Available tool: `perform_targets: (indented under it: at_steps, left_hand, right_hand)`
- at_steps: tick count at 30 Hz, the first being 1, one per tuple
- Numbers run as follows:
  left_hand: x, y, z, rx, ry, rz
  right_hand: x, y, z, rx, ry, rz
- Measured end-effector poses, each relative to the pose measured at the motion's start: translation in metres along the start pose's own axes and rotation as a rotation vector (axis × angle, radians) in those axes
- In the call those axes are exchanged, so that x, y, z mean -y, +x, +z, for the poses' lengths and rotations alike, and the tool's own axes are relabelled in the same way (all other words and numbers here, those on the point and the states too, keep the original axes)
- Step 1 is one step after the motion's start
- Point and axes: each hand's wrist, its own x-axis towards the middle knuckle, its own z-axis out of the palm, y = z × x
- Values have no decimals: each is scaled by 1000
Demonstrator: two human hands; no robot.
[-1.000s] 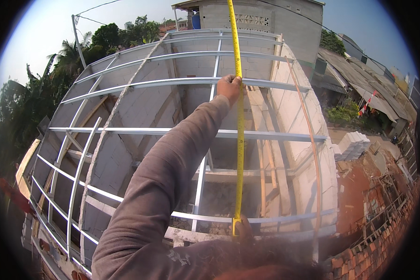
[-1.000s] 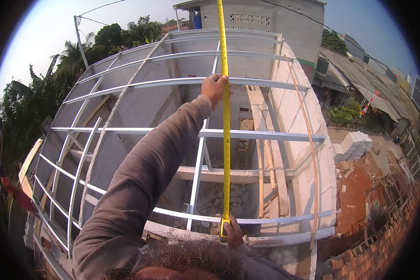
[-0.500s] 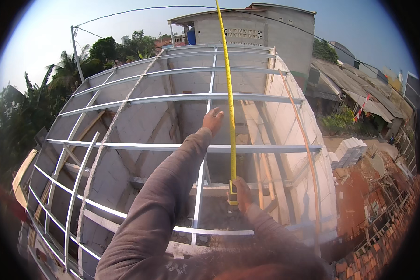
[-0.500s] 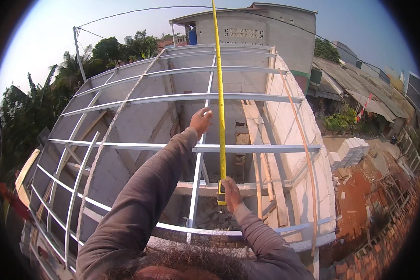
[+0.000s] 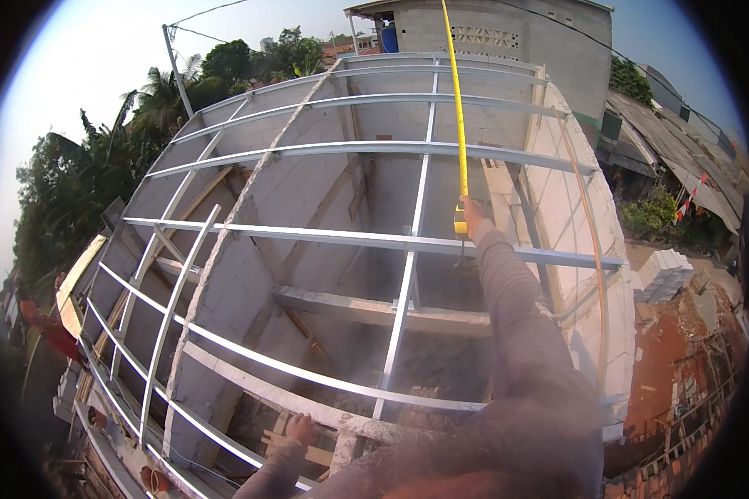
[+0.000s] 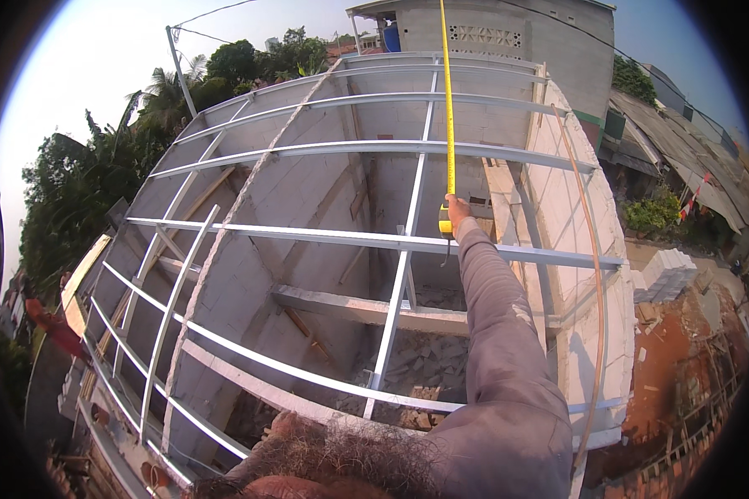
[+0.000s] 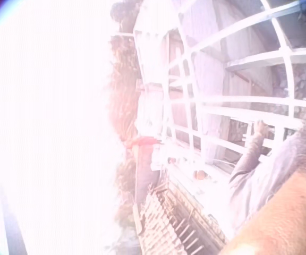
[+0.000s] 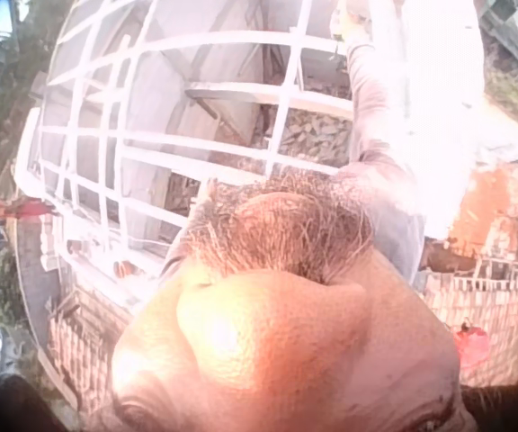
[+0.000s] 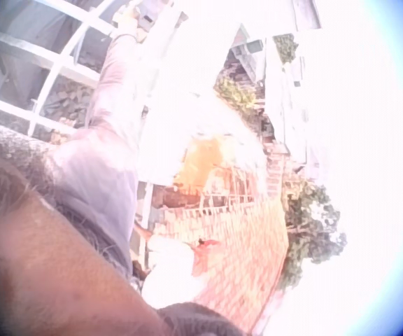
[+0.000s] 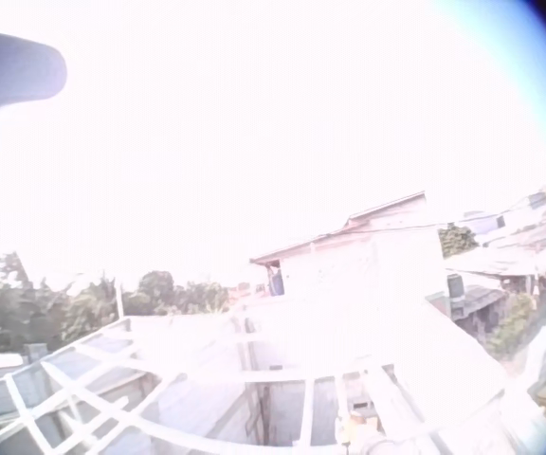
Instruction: The person uses a tape measure to measure the distance between metal roof beams on top of a building under construction.
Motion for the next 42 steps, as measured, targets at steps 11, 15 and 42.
perform_targets:
  at_steps: [11,15,42]
  left_hand:
    - [185,-58,-120,-287,115,-412]
    - [177,-46,-96,-199,309,-360]
    - [73,-23,18,-34,156,-81]
  right_hand:
    - [-49,-24,78,-46,-36,412]
    - [-60,11,40,-37,36,480]
    - [-61,-43,12,81,89,460]
